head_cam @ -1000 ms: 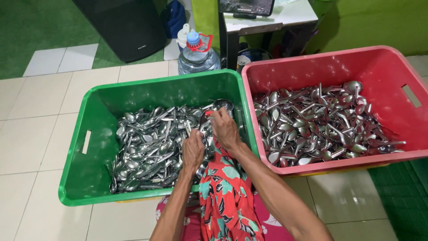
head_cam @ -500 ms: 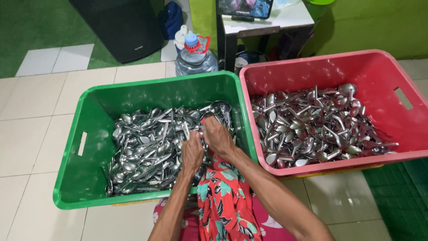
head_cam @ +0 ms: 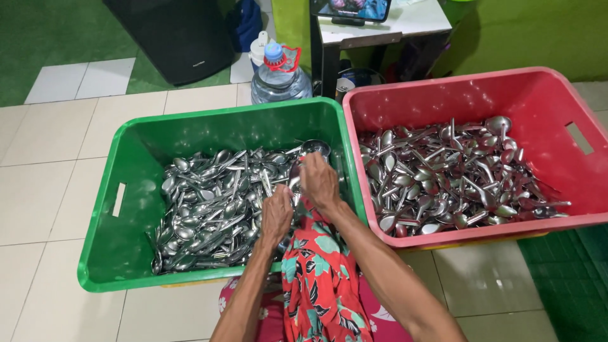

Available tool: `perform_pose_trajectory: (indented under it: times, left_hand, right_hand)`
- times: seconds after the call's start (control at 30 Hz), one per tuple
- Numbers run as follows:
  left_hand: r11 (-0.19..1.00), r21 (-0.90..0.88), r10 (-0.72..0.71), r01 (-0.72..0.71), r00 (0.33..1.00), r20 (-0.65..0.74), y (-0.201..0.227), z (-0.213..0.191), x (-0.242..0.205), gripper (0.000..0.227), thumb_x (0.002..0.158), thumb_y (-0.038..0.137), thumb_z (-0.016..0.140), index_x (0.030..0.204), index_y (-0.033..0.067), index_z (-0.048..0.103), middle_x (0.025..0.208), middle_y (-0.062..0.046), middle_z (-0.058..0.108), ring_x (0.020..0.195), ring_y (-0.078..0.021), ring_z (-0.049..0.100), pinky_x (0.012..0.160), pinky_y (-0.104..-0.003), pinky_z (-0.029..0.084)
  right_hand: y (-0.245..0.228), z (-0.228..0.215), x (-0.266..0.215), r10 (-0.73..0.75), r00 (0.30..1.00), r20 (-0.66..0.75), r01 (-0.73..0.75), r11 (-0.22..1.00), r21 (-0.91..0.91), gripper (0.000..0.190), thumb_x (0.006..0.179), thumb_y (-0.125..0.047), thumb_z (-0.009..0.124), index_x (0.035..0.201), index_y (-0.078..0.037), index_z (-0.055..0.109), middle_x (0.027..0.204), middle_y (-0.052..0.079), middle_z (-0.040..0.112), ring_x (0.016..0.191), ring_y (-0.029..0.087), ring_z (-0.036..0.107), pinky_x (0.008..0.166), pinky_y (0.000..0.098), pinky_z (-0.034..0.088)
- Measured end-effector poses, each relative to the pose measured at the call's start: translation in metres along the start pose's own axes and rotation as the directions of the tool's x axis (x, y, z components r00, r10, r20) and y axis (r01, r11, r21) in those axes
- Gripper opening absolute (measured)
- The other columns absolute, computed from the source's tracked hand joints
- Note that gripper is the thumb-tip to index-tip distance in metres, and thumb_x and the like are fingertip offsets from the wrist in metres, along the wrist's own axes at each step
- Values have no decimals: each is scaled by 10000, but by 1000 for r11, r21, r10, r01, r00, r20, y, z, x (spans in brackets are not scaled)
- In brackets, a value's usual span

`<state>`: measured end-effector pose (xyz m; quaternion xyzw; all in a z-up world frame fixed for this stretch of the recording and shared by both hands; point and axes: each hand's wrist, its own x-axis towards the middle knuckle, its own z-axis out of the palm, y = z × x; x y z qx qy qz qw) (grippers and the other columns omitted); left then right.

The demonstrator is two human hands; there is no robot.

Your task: Polish stainless steel spoons individually using a patterned cloth and transfer them between storage bins.

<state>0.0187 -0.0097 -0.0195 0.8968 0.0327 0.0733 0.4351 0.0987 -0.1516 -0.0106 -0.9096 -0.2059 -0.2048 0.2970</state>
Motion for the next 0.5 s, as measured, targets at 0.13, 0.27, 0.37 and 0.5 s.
perform_pose_trajectory:
  times: [0.13, 0.27, 0.37, 0.5]
  left_hand:
    - [1000, 9, 16, -17, 1000, 19, -8, 7, 3, 343, 1083, 246, 353, 883, 102, 590, 633, -196, 656, 633, -398, 680, 616, -458, 502]
    - [999, 32, -10, 8, 999, 39, 15, -3, -6, 380, 1104, 219, 331, 895, 74, 613, 653, -211, 661, 616, -344, 663, 623, -424, 510]
    - [998, 44, 31, -33, 998, 55, 17, -8, -7, 372, 1082, 216, 368, 868, 55, 627, 669, -260, 674, 648, -438, 684, 624, -492, 491]
    - [998, 55, 12, -16, 998, 62, 11, -5, -8, 358, 1085, 235, 348, 868, 76, 584, 674, -235, 665, 622, -393, 665, 616, -477, 482]
  right_hand:
    - [-1, 7, -7, -24, 1000, 3, 24, 999, 37, 55, 919, -13, 548, 938, -53, 581, 853, 81, 538, 694, 273, 650, 545, 364, 552]
    - [-12, -2, -4, -102, 994, 31, 102, 995, 12, 36, 924, -78, 596, 917, -84, 561, 823, 70, 529, 692, 275, 637, 553, 372, 540]
    - [-8, 4, 1, -91, 994, -59, 86, 993, -84, 37, 904, -67, 594, 904, -73, 558, 814, 80, 524, 692, 278, 622, 565, 371, 528]
    - [6, 32, -11, -204, 977, -60, 193, 970, -151, 127, 862, -119, 662, 916, -86, 552, 831, 78, 528, 737, 299, 648, 596, 402, 540]
